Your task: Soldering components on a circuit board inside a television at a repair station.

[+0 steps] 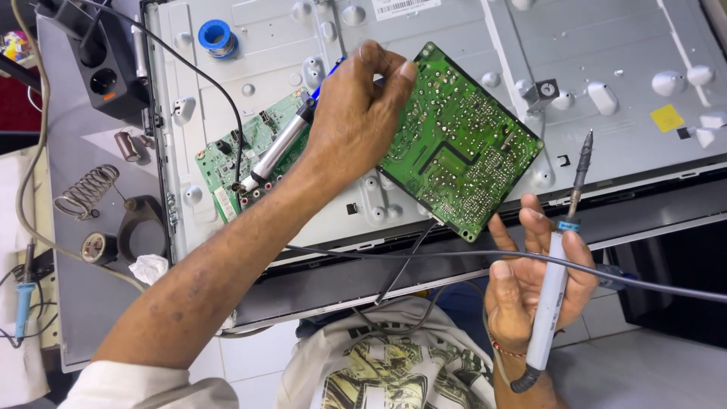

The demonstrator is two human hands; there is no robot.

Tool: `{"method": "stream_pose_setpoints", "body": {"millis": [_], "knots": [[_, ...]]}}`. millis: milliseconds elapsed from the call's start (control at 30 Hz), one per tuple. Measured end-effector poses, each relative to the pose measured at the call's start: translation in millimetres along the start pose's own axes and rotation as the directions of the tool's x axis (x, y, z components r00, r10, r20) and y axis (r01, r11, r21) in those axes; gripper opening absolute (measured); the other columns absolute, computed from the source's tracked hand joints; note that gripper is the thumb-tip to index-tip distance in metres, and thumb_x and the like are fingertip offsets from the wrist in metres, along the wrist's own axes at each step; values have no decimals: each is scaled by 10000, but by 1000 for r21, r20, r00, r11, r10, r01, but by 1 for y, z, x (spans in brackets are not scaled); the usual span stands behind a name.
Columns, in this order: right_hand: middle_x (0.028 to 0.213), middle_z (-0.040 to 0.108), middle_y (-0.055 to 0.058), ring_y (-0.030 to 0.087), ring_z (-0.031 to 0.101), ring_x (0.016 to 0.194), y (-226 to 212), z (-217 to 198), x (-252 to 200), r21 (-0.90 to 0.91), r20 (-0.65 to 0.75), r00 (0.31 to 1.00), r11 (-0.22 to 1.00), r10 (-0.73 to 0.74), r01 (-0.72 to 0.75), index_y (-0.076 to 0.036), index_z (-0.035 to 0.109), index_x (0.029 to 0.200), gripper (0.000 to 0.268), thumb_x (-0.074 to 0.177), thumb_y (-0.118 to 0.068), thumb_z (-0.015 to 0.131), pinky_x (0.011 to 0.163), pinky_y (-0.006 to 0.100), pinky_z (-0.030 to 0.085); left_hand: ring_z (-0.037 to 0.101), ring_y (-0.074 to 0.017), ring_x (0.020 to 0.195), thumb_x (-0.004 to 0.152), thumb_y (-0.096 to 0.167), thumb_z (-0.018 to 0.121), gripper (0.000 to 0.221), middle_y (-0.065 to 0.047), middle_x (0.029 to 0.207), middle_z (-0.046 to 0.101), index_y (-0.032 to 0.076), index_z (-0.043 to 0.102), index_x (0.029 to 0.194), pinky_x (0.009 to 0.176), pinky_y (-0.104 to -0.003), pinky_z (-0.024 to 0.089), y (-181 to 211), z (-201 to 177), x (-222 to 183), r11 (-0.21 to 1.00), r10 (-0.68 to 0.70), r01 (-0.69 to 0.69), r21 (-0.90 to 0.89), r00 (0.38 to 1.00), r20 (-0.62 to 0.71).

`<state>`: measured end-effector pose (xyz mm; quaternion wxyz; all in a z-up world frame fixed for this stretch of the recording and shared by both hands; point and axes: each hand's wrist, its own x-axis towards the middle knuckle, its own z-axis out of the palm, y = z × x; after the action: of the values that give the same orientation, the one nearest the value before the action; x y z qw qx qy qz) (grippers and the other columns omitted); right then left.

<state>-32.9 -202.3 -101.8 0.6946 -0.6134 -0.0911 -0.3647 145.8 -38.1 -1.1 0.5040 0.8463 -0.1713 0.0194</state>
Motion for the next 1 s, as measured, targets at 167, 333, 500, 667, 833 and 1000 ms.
{"method": "stream_pose_setpoints", "body": {"millis": [167,333,500,667,833,1000], "knots": [[1391,439,287,442,364,1494,-4,2,0,-12,29,1000,1000,0,0,-150,315,1462,600,931,53,507,1130,585,511,546,-97,539,999,247,435,181,12,681,572,99,509,926,479,-266,553,-2,11,14,997,-20,25,67,997,-75],[1382,441,280,448,365,1484,-6,2,0,-41,52,999,999,-13,15,-149,311,1457,592,931,43,508,1120,585,521,460,-112,431,1014,233,405,195,14,588,527,66,493,967,354,-291,400,0,14,11,980,58,-44,192,996,-67],[1375,438,281,455,376,1469,-9,1,0,-63,80,997,998,-7,12,-150,317,1445,575,941,28,527,1105,583,540,534,-190,474,1018,298,382,219,-22,605,588,95,454,981,398,-379,400,10,13,9,952,10,-6,305,1000,-10],[1391,444,272,455,366,1481,-7,6,-8,-30,74,997,1000,10,-8,-163,327,1454,582,941,2,548,1098,593,545,422,-126,431,1032,244,394,167,22,594,489,97,427,960,364,-308,358,9,8,11,956,157,-154,251,988,10],[1388,461,256,460,374,1478,-3,11,-12,-45,59,998,999,-5,8,-171,327,1457,587,942,-19,565,1063,582,572,388,-154,441,1039,212,405,148,-9,594,464,87,381,962,390,-349,325,4,11,24,905,312,-301,300,950,14],[1350,496,268,435,440,1419,2,3,-8,-83,39,995,992,-91,94,-124,356,1424,589,895,11,579,1054,553,593,376,-167,508,1022,206,399,173,-31,642,463,68,441,925,443,-366,337,2,13,42,838,448,-439,323,893,53]]}}
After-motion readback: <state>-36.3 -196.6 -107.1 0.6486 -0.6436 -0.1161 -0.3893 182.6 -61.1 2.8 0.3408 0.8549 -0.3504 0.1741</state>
